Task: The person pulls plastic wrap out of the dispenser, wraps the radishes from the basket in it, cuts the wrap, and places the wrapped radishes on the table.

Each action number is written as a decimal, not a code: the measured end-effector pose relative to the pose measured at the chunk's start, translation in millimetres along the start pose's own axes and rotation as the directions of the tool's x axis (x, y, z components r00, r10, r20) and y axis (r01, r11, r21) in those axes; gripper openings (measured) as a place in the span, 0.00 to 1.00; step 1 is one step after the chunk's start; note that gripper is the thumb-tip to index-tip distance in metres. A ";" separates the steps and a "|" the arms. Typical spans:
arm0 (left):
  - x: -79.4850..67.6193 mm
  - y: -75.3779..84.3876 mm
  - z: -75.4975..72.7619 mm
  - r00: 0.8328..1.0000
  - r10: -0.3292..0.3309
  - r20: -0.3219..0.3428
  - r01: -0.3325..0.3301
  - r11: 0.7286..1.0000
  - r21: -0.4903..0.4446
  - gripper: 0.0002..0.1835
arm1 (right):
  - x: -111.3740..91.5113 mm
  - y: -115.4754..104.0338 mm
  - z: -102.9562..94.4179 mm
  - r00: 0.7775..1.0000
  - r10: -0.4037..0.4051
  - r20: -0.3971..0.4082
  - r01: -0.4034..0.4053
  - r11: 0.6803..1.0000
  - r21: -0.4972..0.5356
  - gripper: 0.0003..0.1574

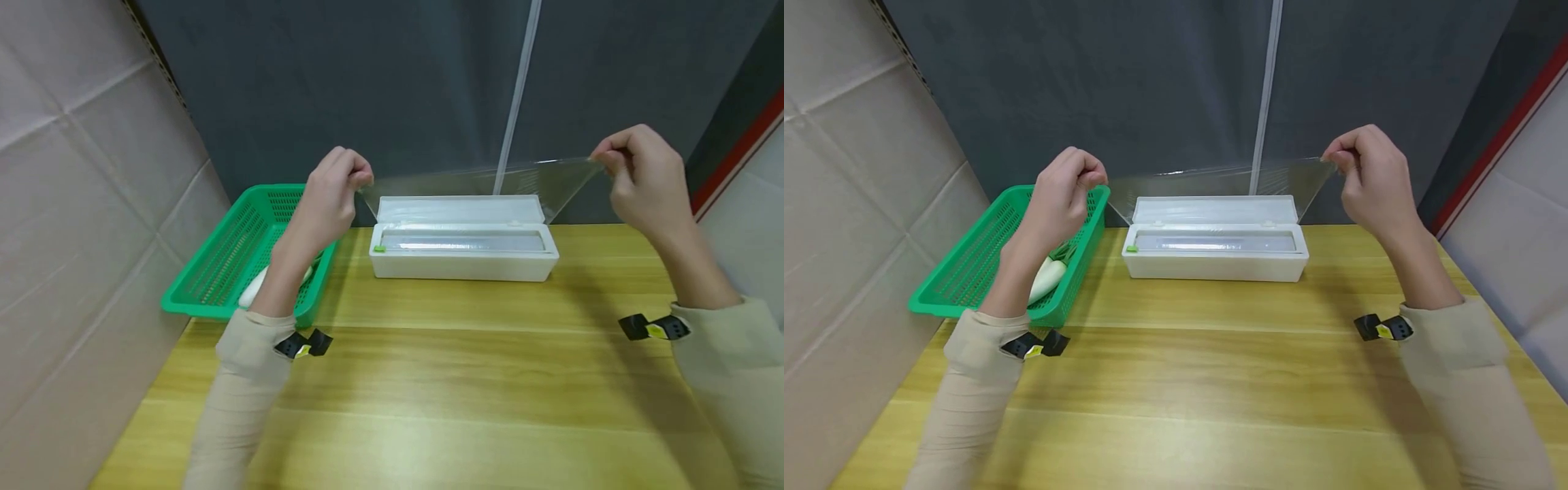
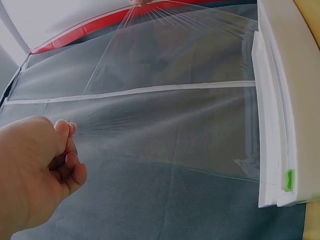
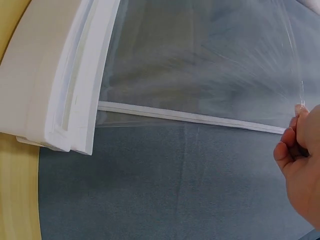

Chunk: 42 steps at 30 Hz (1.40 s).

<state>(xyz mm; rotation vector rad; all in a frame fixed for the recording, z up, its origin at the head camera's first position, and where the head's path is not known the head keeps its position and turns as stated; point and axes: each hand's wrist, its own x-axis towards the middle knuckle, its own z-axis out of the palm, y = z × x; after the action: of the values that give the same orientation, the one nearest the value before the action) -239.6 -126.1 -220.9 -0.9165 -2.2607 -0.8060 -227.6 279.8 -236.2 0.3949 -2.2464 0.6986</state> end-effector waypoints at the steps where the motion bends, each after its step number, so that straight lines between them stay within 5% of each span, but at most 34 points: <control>1: -3.0 1.0 -0.9 1.000 0.004 0.009 -0.004 1.000 -0.009 0.07 | -2.2 -0.4 -1.2 1.000 -0.007 0.003 0.007 1.000 0.004 0.10; 17: -44.7 8.8 -3.5 0.987 0.097 0.131 -0.081 0.989 -0.125 0.05 | -36.3 1.5 -20.7 0.988 -0.144 0.063 0.139 0.987 0.083 0.06; 24: -62.4 9.9 -0.5 0.973 0.093 0.213 -0.048 0.977 -0.209 0.04 | -52.7 5.7 -25.9 0.964 -0.229 0.133 0.215 0.970 0.114 0.08; 36: -92.0 14.2 10.2 0.926 0.061 0.374 0.043 0.964 -0.264 0.05 | -68.5 5.5 -31.3 0.936 -0.276 0.220 0.244 0.957 0.159 0.10; 42: -104.4 16.4 20.1 0.885 0.043 0.463 0.085 0.964 -0.251 0.05 | -75.4 7.3 -32.4 0.924 -0.280 0.261 0.236 0.954 0.185 0.10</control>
<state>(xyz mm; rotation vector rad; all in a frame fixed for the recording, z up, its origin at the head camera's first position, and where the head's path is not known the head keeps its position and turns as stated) -169.5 -145.0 -300.3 -1.3318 -2.6146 -1.0022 -161.6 309.9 -275.1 0.9018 -2.3518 0.7080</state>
